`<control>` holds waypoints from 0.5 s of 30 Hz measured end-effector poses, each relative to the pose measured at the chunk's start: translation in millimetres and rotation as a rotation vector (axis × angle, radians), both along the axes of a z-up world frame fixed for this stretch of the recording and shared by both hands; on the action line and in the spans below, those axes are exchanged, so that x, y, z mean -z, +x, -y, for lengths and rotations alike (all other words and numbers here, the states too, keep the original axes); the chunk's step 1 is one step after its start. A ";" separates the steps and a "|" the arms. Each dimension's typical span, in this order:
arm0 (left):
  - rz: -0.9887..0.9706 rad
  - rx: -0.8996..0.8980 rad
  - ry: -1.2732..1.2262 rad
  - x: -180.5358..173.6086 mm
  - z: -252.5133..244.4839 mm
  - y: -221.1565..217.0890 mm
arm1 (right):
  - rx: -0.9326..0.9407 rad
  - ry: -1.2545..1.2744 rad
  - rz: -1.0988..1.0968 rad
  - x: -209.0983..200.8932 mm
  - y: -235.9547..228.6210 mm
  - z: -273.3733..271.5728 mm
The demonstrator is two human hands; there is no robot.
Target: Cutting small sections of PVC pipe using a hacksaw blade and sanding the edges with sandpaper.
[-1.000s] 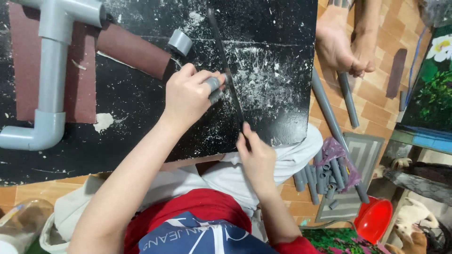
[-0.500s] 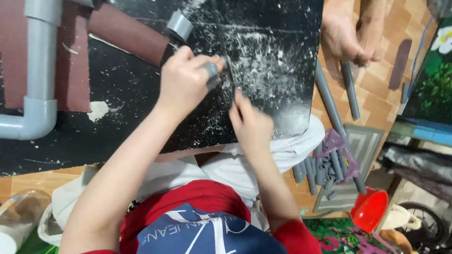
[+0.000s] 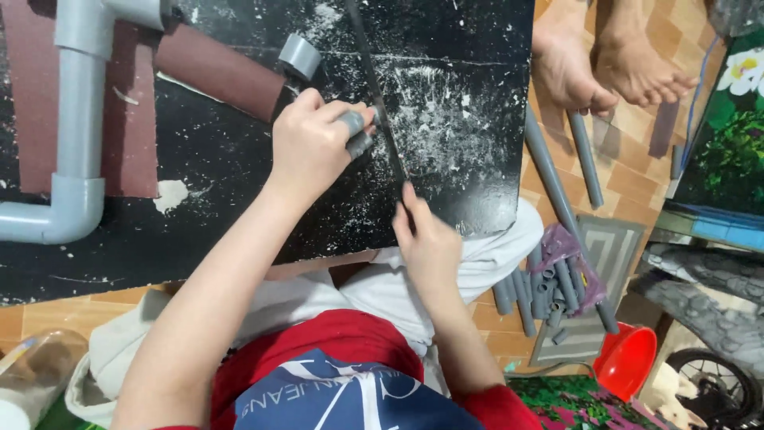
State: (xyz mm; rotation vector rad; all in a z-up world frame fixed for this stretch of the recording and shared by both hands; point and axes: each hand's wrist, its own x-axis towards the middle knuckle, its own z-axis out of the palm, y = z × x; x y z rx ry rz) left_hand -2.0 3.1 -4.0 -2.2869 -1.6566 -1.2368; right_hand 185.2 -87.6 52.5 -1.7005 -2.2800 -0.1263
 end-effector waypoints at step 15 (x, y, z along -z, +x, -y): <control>0.023 0.048 -0.067 -15.6 7.4 -1.6 | 0.032 -0.008 -0.009 18.7 -16.8 -24.2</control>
